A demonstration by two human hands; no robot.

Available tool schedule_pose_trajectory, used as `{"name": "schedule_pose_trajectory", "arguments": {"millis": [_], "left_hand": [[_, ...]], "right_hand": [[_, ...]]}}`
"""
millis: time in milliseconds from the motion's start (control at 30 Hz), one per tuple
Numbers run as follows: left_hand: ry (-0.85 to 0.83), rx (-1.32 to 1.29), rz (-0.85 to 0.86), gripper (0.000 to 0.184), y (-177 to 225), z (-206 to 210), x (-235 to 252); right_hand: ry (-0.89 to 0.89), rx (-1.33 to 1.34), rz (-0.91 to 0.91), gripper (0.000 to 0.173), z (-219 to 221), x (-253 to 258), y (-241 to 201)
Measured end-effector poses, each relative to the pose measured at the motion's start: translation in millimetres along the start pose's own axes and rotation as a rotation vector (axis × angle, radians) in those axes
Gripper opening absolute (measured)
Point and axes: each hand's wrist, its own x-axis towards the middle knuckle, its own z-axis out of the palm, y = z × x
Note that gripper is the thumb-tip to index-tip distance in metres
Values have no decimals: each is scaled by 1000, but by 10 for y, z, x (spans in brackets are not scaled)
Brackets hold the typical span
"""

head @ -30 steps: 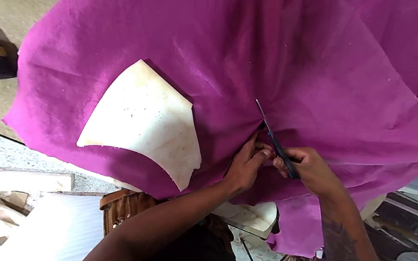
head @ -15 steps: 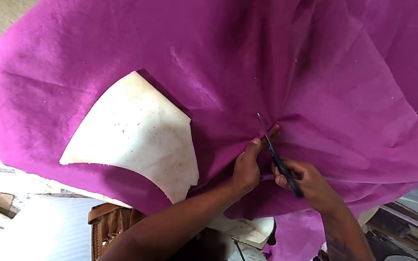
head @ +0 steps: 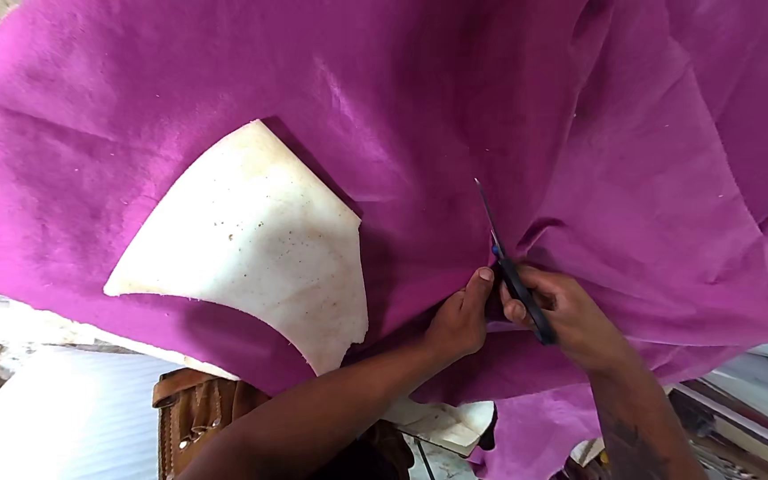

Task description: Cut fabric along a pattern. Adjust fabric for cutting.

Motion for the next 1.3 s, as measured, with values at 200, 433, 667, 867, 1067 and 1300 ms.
{"name": "schedule_pose_trajectory", "arguments": {"millis": [200, 433, 667, 867, 1067, 1300], "left_hand": [[23, 61, -3, 72, 31, 17, 13], [36, 68, 122, 64, 16, 7, 39], [-28, 132, 15, 66, 160, -55, 38], [-65, 170, 14, 72, 204, -94, 44], [-121, 160, -7, 75, 172, -95, 41], [-144, 160, -37, 76, 170, -94, 35]], "right_hand": [[8, -107, -50, 45, -88, 74, -259], [16, -248, -136, 35, -129, 314, -725], [-5, -221, -194, 48, -27, 885, -1333], [-32, -312, -284, 52, 25, 1535, -1938], [-45, -304, -305, 54, 123, 2032, -2497], [-16, -304, -318, 54, 289, 2409, -3047]]}}
